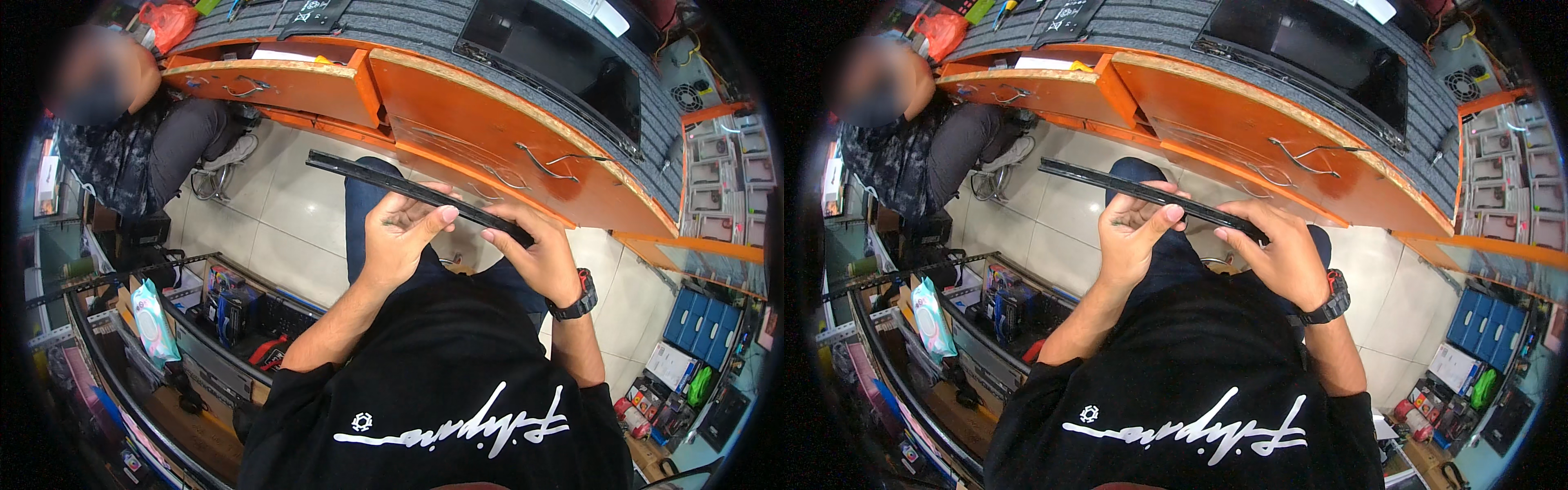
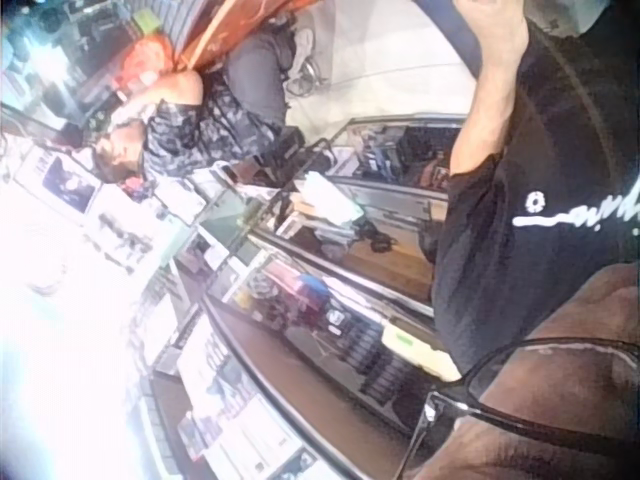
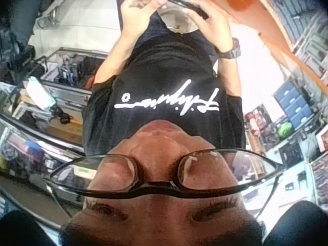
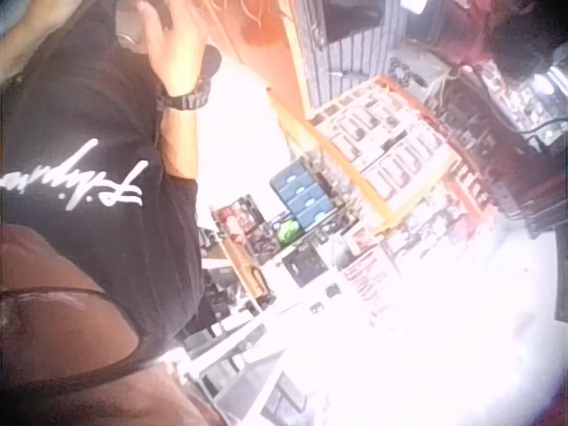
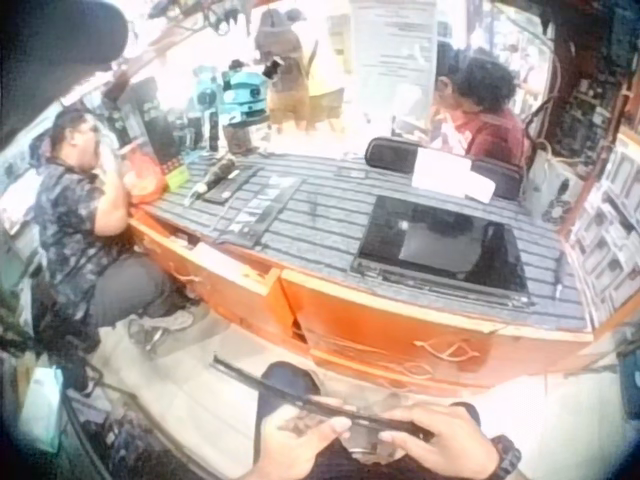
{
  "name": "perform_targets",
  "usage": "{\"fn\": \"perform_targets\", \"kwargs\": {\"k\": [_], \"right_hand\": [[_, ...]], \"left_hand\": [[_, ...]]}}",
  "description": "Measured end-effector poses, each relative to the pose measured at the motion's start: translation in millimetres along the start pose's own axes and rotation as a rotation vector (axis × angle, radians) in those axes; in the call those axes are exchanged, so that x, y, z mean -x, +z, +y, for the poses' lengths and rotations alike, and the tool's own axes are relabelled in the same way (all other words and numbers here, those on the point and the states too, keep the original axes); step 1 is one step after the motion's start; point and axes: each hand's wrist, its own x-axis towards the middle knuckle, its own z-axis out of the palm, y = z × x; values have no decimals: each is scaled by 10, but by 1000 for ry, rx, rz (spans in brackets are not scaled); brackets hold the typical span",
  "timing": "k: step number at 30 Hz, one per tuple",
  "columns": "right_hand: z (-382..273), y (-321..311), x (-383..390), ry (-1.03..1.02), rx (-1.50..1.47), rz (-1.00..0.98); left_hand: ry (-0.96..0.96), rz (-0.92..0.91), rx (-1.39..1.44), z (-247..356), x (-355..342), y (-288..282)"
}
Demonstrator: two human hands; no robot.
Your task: The person removes a strip from a flat-screen monitor, cleans it with a brush, applies adhesive from a tube, and reattaches the strip to the monitor. They handle the strip and monitor repeatedly to align and secure the component.
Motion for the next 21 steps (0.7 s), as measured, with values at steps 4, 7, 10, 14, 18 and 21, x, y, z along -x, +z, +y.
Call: {"fn": "perform_targets", "kwargs": {"k": [4, 7, 10, 14, 18, 21], "right_hand": [[-8, 51, 0, -39, -2, 0], [7, 76, 11, -68, 38, 21], [-30, 69, 38, -41, 39, 7], [24, 131, 57, -114, 51, 19], [28, 169, 59, -103, -12, 4], [18, 211, 52, -104, -74, -16]], "left_hand": [[-8, 20, -10, 25, 34, -20], [2, -16, 1, 51, 38, -39], [-27, -135, 14, 43, 57, -62], [-103, -105, -36, -21, 90, -81], [-76, -115, -35, -31, 115, -116], [-64, -118, -54, 8, 137, -126]]}}
